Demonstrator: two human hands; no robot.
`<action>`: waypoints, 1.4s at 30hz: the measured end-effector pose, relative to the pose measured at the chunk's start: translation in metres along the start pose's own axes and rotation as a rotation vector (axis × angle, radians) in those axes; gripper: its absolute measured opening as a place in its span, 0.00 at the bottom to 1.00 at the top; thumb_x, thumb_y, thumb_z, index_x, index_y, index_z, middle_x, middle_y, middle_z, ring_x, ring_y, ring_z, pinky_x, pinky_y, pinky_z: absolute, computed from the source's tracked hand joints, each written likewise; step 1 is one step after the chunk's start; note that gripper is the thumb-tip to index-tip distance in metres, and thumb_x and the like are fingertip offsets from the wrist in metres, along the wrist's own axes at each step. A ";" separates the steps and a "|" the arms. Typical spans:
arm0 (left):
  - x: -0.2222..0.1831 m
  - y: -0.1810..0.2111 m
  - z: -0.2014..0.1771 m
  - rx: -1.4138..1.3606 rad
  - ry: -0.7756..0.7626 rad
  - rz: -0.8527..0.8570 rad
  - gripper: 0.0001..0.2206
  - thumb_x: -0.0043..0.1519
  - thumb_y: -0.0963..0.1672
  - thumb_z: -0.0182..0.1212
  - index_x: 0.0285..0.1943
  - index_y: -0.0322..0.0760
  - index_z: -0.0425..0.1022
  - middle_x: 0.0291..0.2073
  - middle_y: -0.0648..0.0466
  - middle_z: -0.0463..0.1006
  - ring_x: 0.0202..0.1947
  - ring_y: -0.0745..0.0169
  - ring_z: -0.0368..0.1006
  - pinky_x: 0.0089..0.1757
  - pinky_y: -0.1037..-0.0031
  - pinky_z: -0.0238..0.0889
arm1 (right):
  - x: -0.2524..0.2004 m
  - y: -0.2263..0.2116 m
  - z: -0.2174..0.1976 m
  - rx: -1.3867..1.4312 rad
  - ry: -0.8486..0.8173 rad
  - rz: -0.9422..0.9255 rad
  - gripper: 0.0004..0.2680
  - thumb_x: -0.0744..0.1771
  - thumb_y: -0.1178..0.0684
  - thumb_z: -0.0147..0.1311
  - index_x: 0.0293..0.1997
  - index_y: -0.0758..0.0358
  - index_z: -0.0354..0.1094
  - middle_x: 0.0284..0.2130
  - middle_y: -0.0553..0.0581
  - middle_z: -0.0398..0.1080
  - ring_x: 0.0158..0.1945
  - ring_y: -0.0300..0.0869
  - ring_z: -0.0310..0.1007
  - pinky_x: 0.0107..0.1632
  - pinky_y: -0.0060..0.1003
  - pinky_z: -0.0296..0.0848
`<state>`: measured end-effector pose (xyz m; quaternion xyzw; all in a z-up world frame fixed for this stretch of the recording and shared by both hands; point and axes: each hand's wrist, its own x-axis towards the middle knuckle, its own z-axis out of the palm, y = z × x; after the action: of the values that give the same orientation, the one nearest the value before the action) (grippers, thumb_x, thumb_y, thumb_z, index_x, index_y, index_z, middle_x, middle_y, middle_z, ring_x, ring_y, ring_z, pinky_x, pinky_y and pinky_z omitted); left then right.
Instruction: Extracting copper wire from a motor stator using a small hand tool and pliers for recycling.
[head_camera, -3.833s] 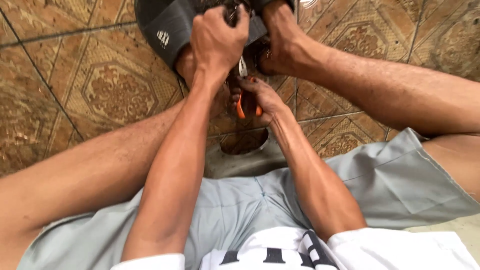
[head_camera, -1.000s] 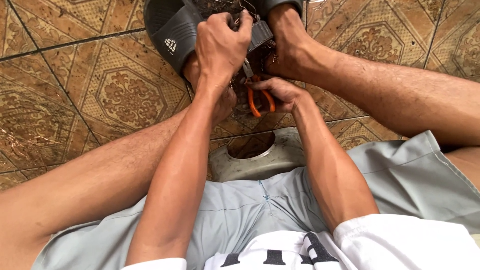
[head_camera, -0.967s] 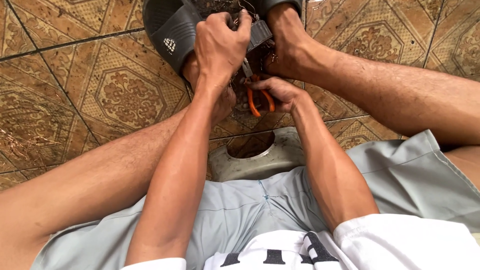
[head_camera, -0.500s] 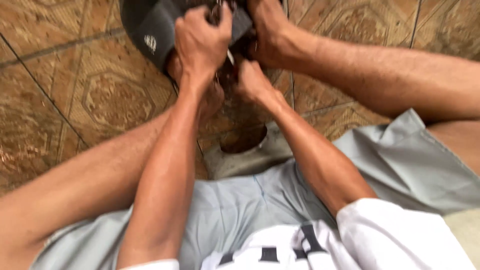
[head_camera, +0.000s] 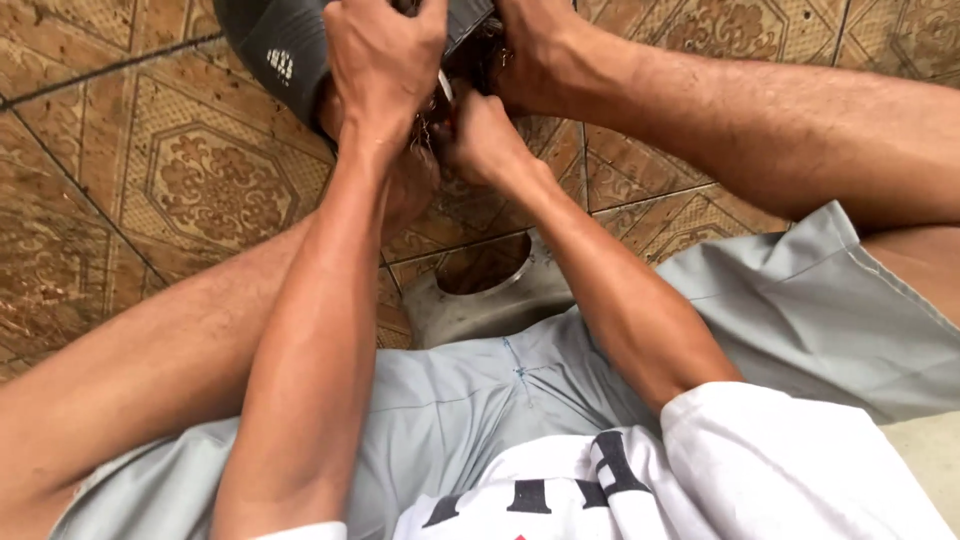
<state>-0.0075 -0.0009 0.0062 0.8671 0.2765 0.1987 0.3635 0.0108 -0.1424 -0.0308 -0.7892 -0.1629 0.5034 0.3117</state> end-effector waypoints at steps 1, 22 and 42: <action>0.002 0.000 0.000 -0.024 -0.024 -0.005 0.17 0.62 0.47 0.65 0.22 0.38 0.69 0.10 0.59 0.69 0.08 0.69 0.57 0.14 0.74 0.48 | -0.003 -0.008 -0.004 -0.170 0.024 0.031 0.11 0.65 0.63 0.53 0.51 0.76 0.64 0.26 0.62 0.75 0.23 0.48 0.75 0.25 0.43 0.74; 0.012 0.000 -0.005 -0.060 -0.022 0.006 0.13 0.60 0.43 0.63 0.21 0.36 0.74 0.12 0.60 0.72 0.10 0.71 0.59 0.15 0.75 0.51 | -0.031 0.000 -0.004 -0.159 0.172 -0.042 0.13 0.63 0.62 0.48 0.51 0.76 0.61 0.31 0.78 0.75 0.33 0.72 0.77 0.35 0.62 0.72; 0.014 0.003 -0.001 -0.002 -0.059 -0.034 0.17 0.63 0.45 0.59 0.18 0.36 0.74 0.12 0.57 0.76 0.07 0.69 0.60 0.13 0.76 0.51 | -0.041 -0.003 0.028 -0.823 0.382 -0.017 0.19 0.67 0.56 0.47 0.66 0.65 0.58 0.30 0.67 0.70 0.29 0.57 0.75 0.28 0.52 0.77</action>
<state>0.0041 0.0066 0.0108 0.8674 0.2803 0.1671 0.3757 -0.0325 -0.1543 -0.0093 -0.9249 -0.2952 0.2395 0.0007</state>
